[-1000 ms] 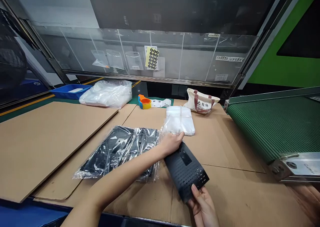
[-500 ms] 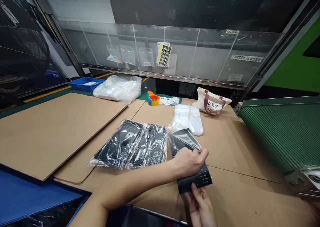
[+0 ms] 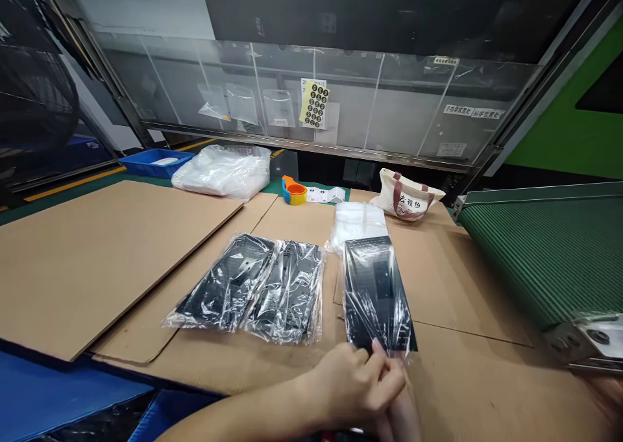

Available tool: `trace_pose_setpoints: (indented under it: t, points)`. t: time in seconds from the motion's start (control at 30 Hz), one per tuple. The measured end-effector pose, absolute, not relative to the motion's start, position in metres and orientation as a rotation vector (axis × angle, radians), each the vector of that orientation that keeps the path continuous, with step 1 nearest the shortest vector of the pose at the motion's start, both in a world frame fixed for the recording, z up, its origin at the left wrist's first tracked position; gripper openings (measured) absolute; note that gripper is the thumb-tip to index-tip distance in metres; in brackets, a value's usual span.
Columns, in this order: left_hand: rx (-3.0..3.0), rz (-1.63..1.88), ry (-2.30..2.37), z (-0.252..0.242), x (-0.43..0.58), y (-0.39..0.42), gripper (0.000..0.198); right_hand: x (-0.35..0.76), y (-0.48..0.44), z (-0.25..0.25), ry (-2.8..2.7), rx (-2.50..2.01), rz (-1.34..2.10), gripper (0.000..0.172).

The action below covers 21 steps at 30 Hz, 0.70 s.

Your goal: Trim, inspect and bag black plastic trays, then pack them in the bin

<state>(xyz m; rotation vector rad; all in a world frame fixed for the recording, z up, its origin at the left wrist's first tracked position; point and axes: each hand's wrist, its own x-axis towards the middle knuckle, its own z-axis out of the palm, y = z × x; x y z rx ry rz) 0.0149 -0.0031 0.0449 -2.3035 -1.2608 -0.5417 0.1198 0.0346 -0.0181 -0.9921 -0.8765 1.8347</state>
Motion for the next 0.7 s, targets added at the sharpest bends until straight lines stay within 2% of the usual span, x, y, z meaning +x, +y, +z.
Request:
trace_pose_setpoints:
  t: [0.1, 0.2, 0.27, 0.37, 0.43, 0.5, 0.57, 0.7]
  points:
    - [-2.505, -0.889, -1.324, 0.046, 0.002, -0.016, 0.01, 0.123, 0.037, -0.02, -0.821, -1.104, 1.793, 0.038]
    - [-2.297, -1.629, -1.822, 0.051, -0.018, -0.021, 0.014, 0.13, 0.04, -0.029, -1.191, -0.973, 1.618, 0.034]
    - [-2.107, -2.157, -2.053, 0.055, -0.028, -0.022, 0.035, 0.134, 0.043, -0.033, -1.494, -0.799, 1.287, 0.029]
    - [-2.101, -2.693, -2.033, 0.06, -0.028, -0.024, 0.069, 0.136, 0.049, -0.028, -1.839, -0.546, 0.73, 0.041]
    - [-2.143, -2.719, -2.084, 0.063, -0.021, -0.026, 0.071, 0.135, 0.053, -0.021, -1.983, -0.466, 0.459, 0.05]
    - [-2.088, -2.628, -2.217, 0.064, -0.013, -0.026, 0.06, 0.134, 0.057, -0.014, -2.063, -0.422, 0.28, 0.055]
    - [-1.958, -2.567, -2.319, 0.062, -0.008, -0.026, 0.05, 0.132, 0.06, -0.009, -2.119, -0.385, 0.195, 0.057]
    - [-1.674, -2.471, -2.391, 0.051, -0.013, -0.025, 0.04, 0.13, 0.058, -0.005, -2.147, -0.372, 0.191, 0.057]
